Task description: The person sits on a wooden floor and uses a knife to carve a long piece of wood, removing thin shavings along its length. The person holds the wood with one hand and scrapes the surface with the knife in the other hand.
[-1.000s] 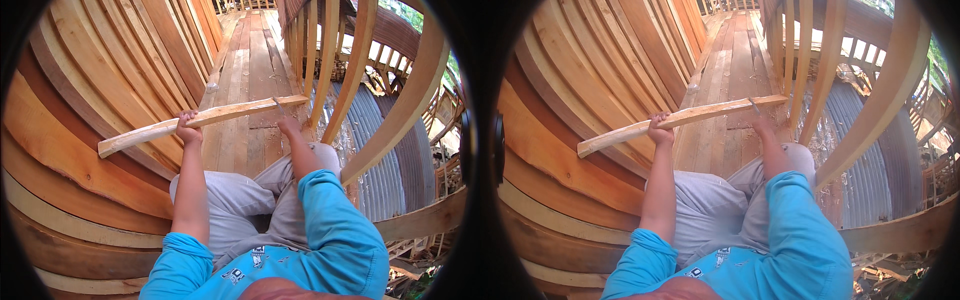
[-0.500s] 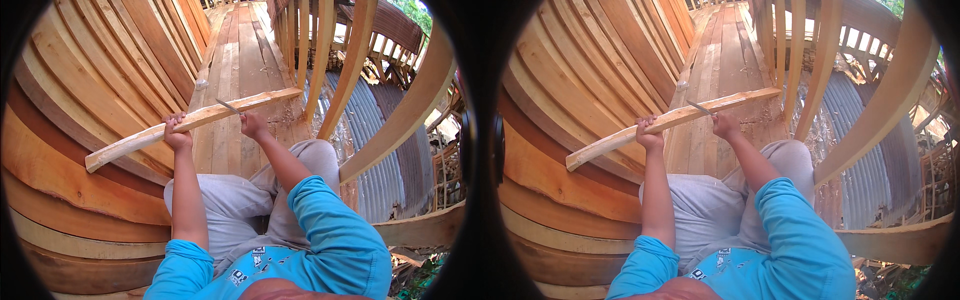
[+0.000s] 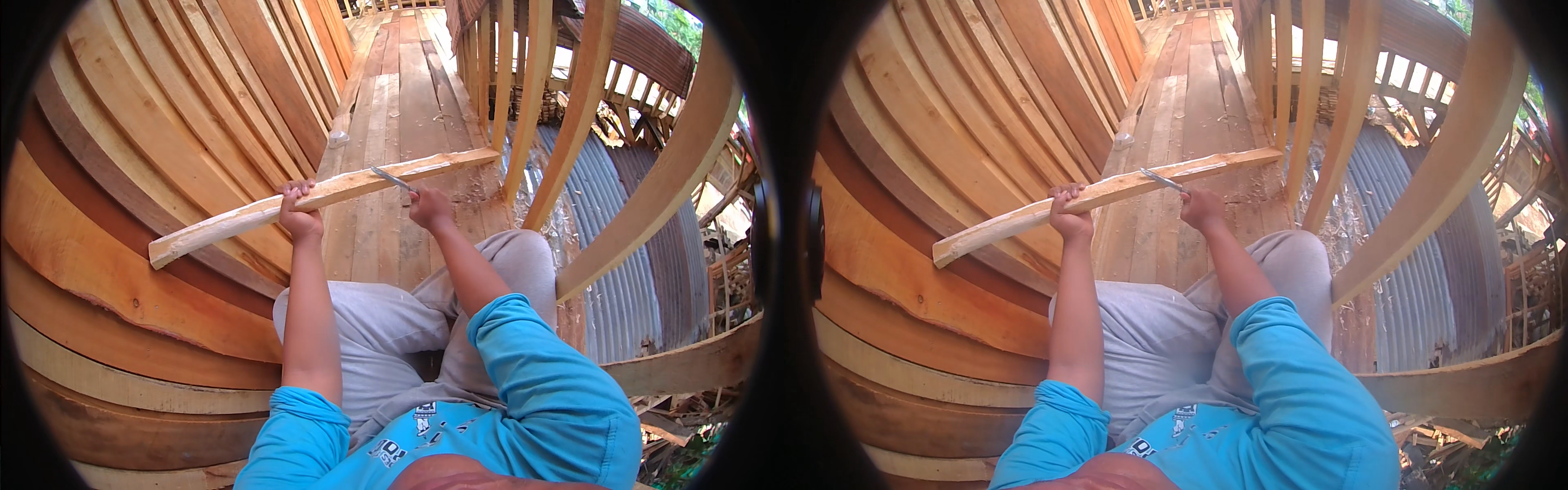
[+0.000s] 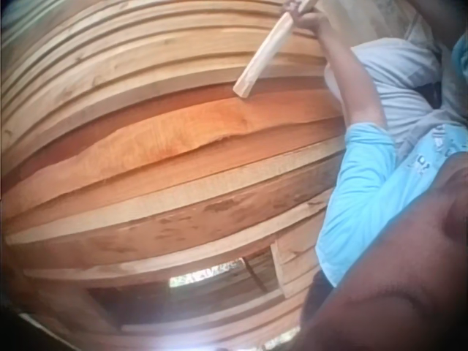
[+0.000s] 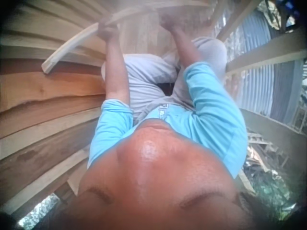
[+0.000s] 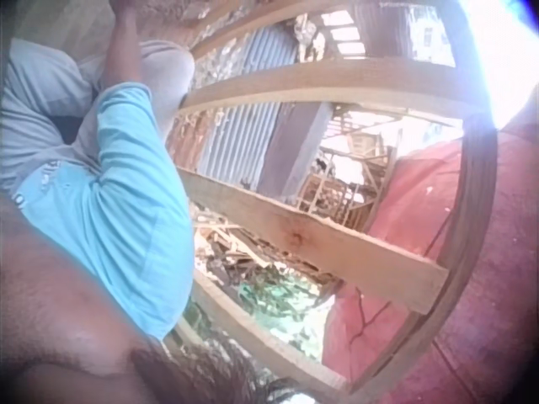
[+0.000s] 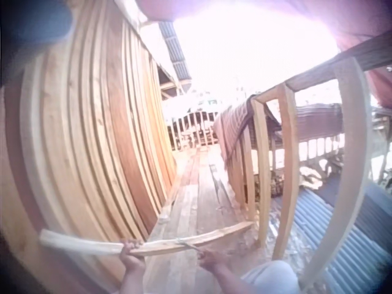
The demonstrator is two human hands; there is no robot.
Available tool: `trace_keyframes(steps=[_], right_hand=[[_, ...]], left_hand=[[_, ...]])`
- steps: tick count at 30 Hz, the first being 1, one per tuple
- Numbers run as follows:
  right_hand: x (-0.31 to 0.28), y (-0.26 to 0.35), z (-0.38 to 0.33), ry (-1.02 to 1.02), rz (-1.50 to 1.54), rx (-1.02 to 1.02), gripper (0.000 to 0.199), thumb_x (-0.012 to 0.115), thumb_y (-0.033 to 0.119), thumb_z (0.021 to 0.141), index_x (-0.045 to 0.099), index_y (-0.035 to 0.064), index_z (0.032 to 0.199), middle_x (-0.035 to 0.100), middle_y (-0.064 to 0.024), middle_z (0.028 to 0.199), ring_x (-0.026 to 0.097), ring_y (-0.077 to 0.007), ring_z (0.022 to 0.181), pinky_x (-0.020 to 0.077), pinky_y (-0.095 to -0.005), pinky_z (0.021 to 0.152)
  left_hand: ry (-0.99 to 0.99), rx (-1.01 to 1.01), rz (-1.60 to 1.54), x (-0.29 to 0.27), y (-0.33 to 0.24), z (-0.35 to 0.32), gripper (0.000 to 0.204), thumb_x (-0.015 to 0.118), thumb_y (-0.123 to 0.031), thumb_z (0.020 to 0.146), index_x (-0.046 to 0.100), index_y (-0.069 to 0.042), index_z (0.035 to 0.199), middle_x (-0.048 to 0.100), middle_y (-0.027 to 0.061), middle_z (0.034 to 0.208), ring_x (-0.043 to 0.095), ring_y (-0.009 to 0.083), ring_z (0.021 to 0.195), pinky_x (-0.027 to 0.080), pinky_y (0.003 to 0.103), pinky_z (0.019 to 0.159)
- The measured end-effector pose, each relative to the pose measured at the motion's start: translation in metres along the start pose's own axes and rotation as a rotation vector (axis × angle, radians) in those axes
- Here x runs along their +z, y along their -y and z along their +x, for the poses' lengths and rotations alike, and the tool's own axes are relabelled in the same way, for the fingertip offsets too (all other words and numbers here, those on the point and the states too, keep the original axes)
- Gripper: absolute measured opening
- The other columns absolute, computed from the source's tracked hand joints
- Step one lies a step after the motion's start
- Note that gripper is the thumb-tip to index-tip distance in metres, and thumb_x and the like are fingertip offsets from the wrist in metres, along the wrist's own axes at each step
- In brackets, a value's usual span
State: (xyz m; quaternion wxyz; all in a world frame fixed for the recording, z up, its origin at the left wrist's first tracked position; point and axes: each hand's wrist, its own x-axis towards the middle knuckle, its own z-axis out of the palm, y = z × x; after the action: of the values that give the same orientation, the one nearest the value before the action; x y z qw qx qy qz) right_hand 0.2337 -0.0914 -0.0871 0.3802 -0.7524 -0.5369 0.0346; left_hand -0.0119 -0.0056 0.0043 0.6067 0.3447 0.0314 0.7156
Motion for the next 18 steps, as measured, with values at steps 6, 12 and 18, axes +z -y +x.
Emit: trace_keyframes(steps=[6, 12, 18], right_hand=[[-0.009, -0.069, 0.007, -0.036, 0.124, 0.467, 0.04, 0.048, 0.034, 0.096, 0.07, 0.0001, 0.101, 0.067, -0.0312, 0.105, 0.065, -0.0456, 0.102, 0.0495, -0.0516, 0.09], [-0.041, -0.026, 0.044, 0.163, 0.053, 0.327, 0.051, 0.041, 0.044, 0.1, 0.069, 0.005, 0.116, 0.067, -0.0256, 0.113, 0.063, -0.0404, 0.11, 0.0478, -0.0481, 0.094], [-0.068, 0.01, 0.042, 0.331, 0.19, 0.063, 0.043, 0.049, 0.04, 0.101, 0.071, 0.0027, 0.094, 0.069, -0.0203, 0.08, 0.066, -0.0385, 0.079, 0.0482, -0.048, 0.074]], left_hand=[[0.037, 0.017, 0.012, 0.006, 0.008, 0.002, 0.019, 0.056, -0.004, 0.076, 0.042, -0.016, 0.083, 0.042, -0.0008, 0.073, 0.045, 0.0158, 0.072, 0.044, 0.04, 0.086], [0.061, 0.111, 0.017, -0.002, 0.016, 0.002, 0.019, 0.057, -0.007, 0.077, 0.041, -0.017, 0.081, 0.041, -0.0007, 0.071, 0.044, 0.0138, 0.07, 0.042, 0.037, 0.082], [0.087, 0.086, 0.031, 0.001, 0.01, 0.0, 0.021, 0.059, -0.009, 0.081, 0.04, -0.017, 0.082, 0.039, -0.0017, 0.073, 0.042, 0.0125, 0.074, 0.04, 0.035, 0.085]])
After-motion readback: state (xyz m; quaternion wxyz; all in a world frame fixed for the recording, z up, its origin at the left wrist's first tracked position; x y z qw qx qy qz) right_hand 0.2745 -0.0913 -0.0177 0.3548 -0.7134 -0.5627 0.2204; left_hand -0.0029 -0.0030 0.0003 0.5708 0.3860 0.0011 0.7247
